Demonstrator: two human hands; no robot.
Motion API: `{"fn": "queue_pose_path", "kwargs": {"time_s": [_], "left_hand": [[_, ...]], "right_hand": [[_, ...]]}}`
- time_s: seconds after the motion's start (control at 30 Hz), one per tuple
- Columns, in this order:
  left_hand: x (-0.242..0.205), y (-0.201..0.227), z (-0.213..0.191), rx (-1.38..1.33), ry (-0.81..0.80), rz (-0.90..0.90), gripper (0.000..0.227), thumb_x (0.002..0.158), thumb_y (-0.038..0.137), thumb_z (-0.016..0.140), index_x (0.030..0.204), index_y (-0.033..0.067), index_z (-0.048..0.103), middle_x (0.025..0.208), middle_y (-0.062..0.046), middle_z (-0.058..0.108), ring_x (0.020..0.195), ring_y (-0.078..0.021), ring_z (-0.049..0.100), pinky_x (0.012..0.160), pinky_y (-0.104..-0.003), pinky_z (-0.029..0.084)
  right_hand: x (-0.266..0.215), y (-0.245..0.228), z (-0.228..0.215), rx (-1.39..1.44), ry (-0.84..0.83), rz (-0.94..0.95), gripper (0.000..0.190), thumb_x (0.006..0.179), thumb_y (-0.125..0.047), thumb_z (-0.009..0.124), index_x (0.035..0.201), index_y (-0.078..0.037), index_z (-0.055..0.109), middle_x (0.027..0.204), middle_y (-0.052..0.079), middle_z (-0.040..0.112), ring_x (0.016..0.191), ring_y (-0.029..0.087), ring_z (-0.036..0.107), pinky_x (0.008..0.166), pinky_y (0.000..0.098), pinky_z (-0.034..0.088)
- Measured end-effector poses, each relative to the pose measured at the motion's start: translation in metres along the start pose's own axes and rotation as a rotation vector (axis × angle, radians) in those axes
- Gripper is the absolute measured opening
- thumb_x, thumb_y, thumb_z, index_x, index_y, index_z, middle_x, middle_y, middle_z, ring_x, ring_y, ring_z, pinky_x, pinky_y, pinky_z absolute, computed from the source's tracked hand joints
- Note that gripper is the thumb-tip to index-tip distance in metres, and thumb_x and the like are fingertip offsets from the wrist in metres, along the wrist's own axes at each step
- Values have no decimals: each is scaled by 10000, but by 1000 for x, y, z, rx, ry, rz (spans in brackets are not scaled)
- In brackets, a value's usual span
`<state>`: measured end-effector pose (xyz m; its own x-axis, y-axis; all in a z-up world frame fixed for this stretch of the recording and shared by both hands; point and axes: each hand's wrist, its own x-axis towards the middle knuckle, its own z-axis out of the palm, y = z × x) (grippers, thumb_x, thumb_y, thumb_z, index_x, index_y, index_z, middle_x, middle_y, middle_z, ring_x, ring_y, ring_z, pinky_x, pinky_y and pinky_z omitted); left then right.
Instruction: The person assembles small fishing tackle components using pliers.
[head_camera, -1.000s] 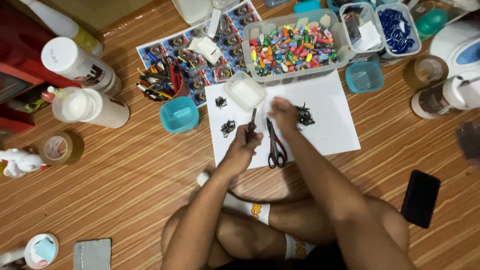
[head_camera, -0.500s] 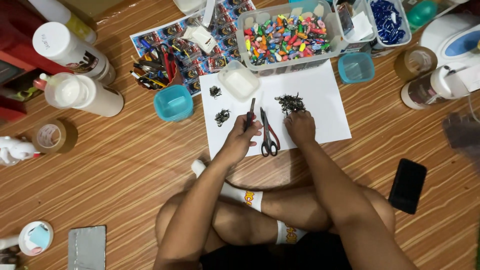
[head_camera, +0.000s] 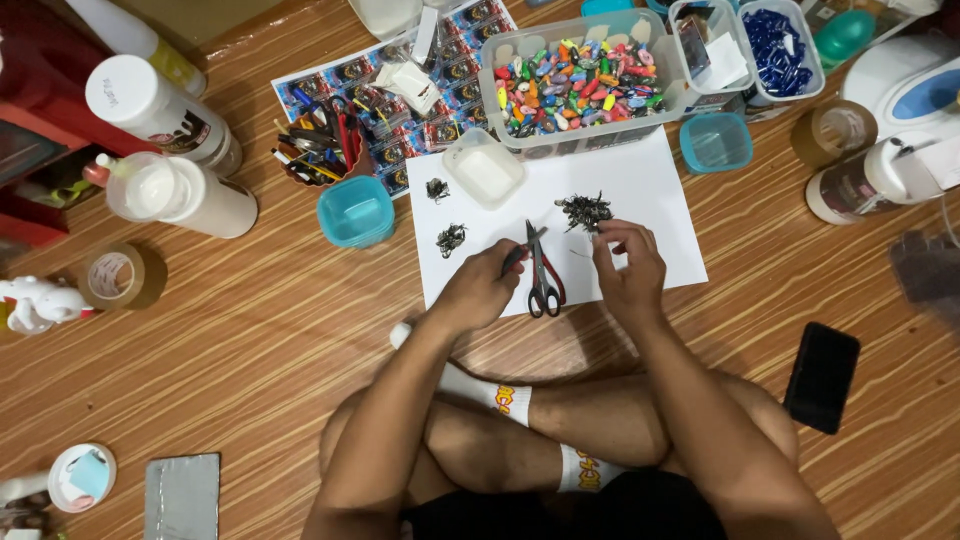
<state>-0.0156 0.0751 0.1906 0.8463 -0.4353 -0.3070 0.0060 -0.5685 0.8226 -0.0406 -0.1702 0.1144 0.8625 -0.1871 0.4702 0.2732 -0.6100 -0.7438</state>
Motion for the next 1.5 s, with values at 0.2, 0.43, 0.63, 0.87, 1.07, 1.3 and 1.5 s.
{"fn": "queue_pose_path", "kwargs": {"time_s": [0.2,0.43,0.63,0.87,1.07,1.3,1.5], "left_hand": [[-4,21,-5,85,-17,93,265,918,299,604,1088,112,681,847,-175,694,897,-393,716,781,-499,553],[-18,34,-16,51,-8,121,315,919,361,598,1011,73,687,772,-198,682,812,-413,705,747,-497,549],[-15,35,-14,60,-29,112,310,940,379,601,965,84,696,703,-185,662,732,-372,697,691,-452,543],[-17,37,-16,76,-25,107,364,955,424,594,914,75,691,673,-181,660,688,-362,685,657,-435,531],[-14,30,-15,105,-16,99,386,959,454,588,902,86,689,670,-168,661,686,-356,687,653,-427,532],[-16,37,-17,162,-28,73,404,963,456,562,926,74,685,714,-201,682,771,-412,711,697,-473,550],[-13,30,-10,234,19,11,441,952,509,543,886,98,689,681,-175,694,768,-401,726,698,-470,569]], "right_hand": [[-18,-60,-7,202,68,-82,82,994,12,666,921,-20,646,1172,175,733,986,314,721,819,382,575],[-20,-58,-2,312,-11,-59,73,985,52,635,929,15,606,1196,217,722,1019,319,724,876,417,572],[-22,-51,2,297,-10,-113,91,976,34,665,906,11,612,1141,206,735,958,317,737,822,410,581],[-23,-47,5,284,0,-120,103,955,52,677,886,5,618,1104,189,748,928,307,745,801,403,586],[-24,-49,8,283,-4,-115,108,947,48,689,879,4,617,1086,183,755,915,305,749,786,398,585],[-24,-51,7,288,-32,-91,105,949,56,686,879,4,628,1092,186,755,930,305,748,812,390,580],[-41,-2,23,366,-115,281,244,1118,-234,522,1024,-31,621,1011,160,730,851,241,664,825,388,527]]}}
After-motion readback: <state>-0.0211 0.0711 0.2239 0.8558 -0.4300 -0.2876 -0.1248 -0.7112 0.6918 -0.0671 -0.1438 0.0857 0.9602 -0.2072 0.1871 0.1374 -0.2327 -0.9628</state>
